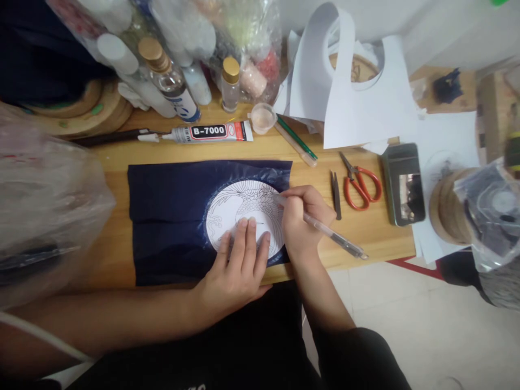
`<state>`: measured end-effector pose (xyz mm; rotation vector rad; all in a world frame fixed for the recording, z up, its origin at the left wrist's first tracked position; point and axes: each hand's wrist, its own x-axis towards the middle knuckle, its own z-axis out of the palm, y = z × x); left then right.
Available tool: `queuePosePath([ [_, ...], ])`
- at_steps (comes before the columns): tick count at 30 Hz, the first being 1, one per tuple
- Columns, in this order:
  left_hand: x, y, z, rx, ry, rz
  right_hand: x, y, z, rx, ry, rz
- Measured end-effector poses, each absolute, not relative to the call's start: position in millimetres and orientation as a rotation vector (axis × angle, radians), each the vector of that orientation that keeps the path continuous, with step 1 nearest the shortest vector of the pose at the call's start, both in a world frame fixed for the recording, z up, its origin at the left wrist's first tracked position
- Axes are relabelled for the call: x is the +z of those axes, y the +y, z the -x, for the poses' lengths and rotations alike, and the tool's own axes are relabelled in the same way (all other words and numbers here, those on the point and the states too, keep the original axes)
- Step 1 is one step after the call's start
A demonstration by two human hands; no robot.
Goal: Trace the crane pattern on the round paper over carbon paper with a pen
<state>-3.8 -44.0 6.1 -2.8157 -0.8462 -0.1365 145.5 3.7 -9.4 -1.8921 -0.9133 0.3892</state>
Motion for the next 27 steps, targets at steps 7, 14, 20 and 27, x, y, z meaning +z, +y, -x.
queuePosePath([
  [7,6.4,-43.1,3.7,-0.143,-0.846,2.808,-7.9,5.4,-144.7,0.344,-0.917,1.883],
  [14,6.1,-43.2,3.8,-0.149,-0.838,2.823,-8.1,5.7,-143.2,0.314,-0.881,1.909],
  [20,5.9,-43.3,3.8,-0.16,-0.843,2.83,-9.8,5.5,-142.9,0.274,-0.86,1.922],
  [27,5.5,-43.2,3.8,-0.167,-0.836,2.82,-6.7,7.6,-141.5,0.27,-0.819,1.909],
])
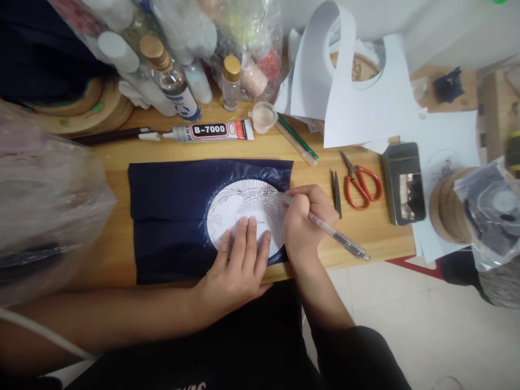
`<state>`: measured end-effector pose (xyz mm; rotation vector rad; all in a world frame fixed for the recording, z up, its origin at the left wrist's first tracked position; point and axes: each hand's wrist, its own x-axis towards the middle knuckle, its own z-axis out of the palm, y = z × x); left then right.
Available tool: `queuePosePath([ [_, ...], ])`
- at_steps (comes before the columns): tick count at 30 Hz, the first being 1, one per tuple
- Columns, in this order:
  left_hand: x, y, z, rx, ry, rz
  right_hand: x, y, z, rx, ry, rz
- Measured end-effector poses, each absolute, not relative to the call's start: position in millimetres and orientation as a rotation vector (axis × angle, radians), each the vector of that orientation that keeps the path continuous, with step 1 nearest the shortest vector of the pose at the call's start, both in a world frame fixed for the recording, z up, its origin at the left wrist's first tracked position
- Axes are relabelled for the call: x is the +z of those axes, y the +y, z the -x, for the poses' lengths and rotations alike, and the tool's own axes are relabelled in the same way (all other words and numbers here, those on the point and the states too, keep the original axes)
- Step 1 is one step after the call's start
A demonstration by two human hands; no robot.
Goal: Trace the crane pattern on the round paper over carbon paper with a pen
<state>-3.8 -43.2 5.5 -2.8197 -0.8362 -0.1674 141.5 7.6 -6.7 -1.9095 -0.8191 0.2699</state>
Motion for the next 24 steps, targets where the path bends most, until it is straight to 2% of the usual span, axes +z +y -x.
queuePosePath([
  [7,5.8,-43.6,3.9,-0.15,-0.839,2.809,-6.6,5.4,-142.7,0.391,-0.685,1.826],
  [24,5.9,-43.0,3.9,-0.152,-0.84,2.808,-8.2,1.0,-144.5,0.437,-0.962,1.868],
])
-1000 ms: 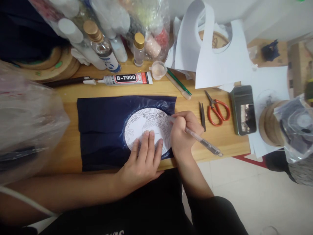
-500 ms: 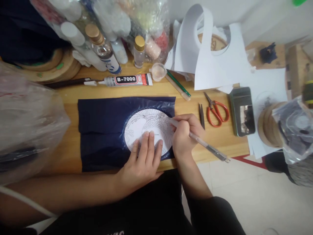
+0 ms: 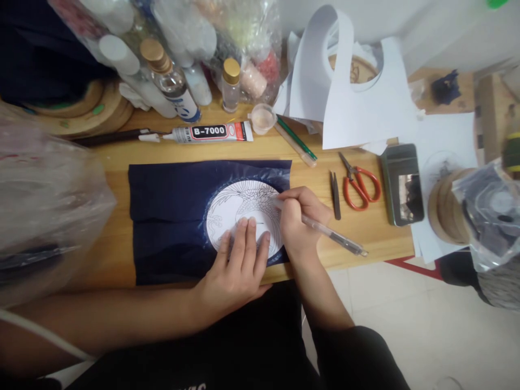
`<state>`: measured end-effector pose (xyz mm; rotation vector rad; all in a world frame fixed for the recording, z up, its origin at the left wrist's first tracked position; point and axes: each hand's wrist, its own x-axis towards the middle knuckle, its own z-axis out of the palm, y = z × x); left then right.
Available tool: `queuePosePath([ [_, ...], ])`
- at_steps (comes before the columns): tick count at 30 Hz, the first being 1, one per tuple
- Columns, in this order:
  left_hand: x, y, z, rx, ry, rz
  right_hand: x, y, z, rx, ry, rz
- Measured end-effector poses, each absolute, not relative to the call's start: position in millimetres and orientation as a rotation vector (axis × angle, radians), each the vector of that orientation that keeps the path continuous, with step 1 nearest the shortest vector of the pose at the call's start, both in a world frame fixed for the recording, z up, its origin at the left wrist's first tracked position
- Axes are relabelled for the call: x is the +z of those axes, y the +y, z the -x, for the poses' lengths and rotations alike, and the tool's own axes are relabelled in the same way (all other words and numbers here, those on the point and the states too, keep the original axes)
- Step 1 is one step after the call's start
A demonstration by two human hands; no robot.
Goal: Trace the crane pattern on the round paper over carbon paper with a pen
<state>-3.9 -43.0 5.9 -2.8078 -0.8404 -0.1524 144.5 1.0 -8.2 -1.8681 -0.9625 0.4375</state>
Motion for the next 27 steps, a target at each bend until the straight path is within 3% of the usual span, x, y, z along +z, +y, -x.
queuePosePath([
  [27,5.4,-43.3,3.7,-0.164,-0.847,2.798,-6.6,3.7,-142.6,0.375,-0.92,1.891],
])
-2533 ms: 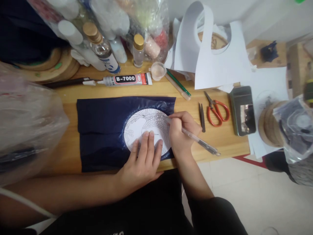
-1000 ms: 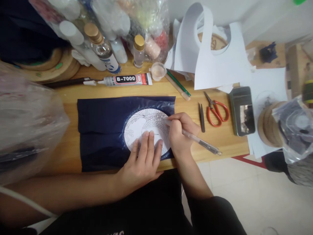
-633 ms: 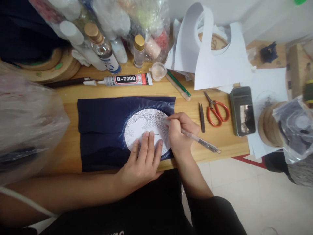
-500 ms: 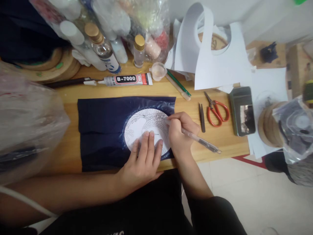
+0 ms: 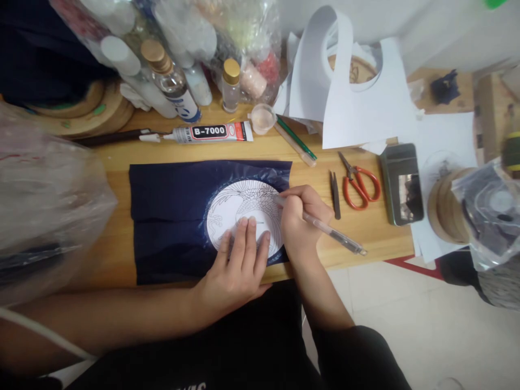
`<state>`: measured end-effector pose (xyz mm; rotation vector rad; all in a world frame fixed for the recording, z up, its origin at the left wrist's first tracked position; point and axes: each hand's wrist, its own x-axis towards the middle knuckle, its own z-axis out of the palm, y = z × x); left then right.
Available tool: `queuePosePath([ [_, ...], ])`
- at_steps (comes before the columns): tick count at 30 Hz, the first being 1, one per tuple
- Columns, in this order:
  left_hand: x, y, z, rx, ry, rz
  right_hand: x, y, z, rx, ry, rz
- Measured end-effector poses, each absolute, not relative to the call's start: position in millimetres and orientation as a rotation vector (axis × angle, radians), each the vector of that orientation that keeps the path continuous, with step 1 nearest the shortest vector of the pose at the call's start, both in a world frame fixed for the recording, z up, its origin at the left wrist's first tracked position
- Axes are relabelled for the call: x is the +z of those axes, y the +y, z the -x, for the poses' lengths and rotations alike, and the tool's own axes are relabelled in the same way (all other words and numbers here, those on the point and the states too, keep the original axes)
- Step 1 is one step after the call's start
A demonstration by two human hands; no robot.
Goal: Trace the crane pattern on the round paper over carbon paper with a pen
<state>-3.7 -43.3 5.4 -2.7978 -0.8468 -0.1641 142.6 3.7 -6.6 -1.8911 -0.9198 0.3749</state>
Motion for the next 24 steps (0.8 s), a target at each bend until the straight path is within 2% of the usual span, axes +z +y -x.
queuePosePath([
  [24,5.0,-43.5,3.9,-0.153,-0.834,2.798,-8.5,2.4,-145.2,0.373,-0.95,1.887],
])
